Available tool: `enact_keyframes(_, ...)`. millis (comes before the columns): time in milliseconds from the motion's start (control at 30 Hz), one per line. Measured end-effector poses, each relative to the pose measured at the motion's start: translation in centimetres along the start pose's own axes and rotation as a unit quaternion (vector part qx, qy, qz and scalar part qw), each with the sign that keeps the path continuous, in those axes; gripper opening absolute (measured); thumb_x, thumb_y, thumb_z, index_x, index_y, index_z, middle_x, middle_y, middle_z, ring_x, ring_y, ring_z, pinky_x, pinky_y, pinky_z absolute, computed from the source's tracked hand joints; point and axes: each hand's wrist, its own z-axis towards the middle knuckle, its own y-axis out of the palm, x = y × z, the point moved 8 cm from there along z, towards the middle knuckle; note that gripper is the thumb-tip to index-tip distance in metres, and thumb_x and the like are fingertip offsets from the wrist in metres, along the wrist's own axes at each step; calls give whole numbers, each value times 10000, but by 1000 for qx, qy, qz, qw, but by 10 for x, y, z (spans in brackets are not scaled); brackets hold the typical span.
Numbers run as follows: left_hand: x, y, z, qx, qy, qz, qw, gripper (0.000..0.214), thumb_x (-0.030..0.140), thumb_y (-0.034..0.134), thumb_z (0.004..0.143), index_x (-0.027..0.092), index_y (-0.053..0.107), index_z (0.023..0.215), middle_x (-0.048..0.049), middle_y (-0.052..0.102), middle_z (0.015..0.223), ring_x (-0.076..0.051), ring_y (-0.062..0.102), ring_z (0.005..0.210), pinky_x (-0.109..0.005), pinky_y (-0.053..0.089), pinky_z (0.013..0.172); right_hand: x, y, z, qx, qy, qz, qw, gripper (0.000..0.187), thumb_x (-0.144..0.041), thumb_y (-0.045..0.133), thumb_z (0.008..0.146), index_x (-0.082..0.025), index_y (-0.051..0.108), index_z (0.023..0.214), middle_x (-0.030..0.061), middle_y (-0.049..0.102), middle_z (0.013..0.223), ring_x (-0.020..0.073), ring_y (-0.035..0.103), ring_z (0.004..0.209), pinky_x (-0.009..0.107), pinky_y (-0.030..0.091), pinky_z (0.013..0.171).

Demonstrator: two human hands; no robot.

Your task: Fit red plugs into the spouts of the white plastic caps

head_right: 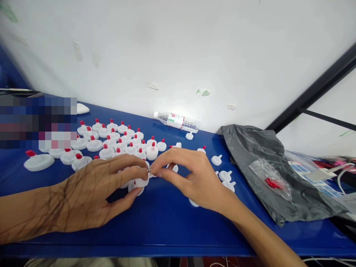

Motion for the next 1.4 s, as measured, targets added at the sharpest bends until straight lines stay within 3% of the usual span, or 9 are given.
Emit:
enact_keyframes(200, -1, -5, 0, 31, -13, -24, 999, 230, 179, 506, 974, 243, 497, 1195, -32, 654, 1164, -187, 685, 1023, -304, 565, 854, -2, -3, 1, 12, -10, -3, 1000, 88, -175, 697, 950, -241, 730, 903, -8, 782, 929, 156, 729, 877, 292, 565, 822)
enact_keyframes(467, -3, -8, 1, 42, -26, -17, 999, 246, 186, 515, 972, 255, 476, 1205, -27, 667, 1166, -172, 700, 991, -263, 541, 712, 0, -6, 0, 23, 9, 8, 1000, 62, -200, 725, 931, -251, 744, 902, -1, 785, 922, 176, 729, 877, 313, 577, 798)
enact_keyframes(733, 1, -9, -1, 47, 0, -31, 998, 238, 172, 511, 973, 244, 487, 1198, -38, 662, 1177, -179, 702, 994, -286, 571, 794, 9, 0, 0, -2, 60, 102, 993, 68, -192, 771, 891, -257, 781, 904, -2, 775, 916, 163, 719, 851, 286, 577, 762)
enact_keyframes(967, 3, -10, -1, 39, 17, -18, 999, 236, 154, 492, 1003, 267, 489, 1210, -36, 651, 1282, -160, 715, 1027, -257, 593, 796, 16, 4, -3, -31, 98, 201, 974, 205, -132, 849, 797, -275, 780, 925, -24, 763, 923, 140, 704, 850, 265, 588, 802)
enact_keyframes(1100, 5, -15, -1, 71, 31, 3, 997, 207, 146, 471, 1018, 258, 497, 1190, -41, 680, 1221, -167, 728, 1005, -243, 592, 753, 16, 11, -4, -53, 125, 233, 963, 312, -158, 868, 782, -260, 739, 1048, 0, 730, 1046, 130, 694, 867, 249, 600, 783)
enact_keyframes(1267, 5, -15, 0, 75, 43, 5, 996, 220, 151, 503, 1007, 247, 514, 1205, -49, 699, 1260, -151, 751, 898, -221, 580, 680, 14, 12, -5, -58, 159, 198, 966, 428, -202, 854, 805, -272, 674, 1187, 31, 692, 1156, 174, 701, 1022, 298, 610, 878)
enact_keyframes(1400, 10, -17, -1, 82, 69, 21, 994, 218, 128, 471, 1024, 231, 527, 1208, -32, 720, 1261, -149, 756, 941, -225, 566, 644, 9, 18, -7, -121, 160, 172, 964, 571, -239, 824, 848, -309, 580, 1359, 52, 676, 1307, 195, 699, 1101, 342, 605, 938)
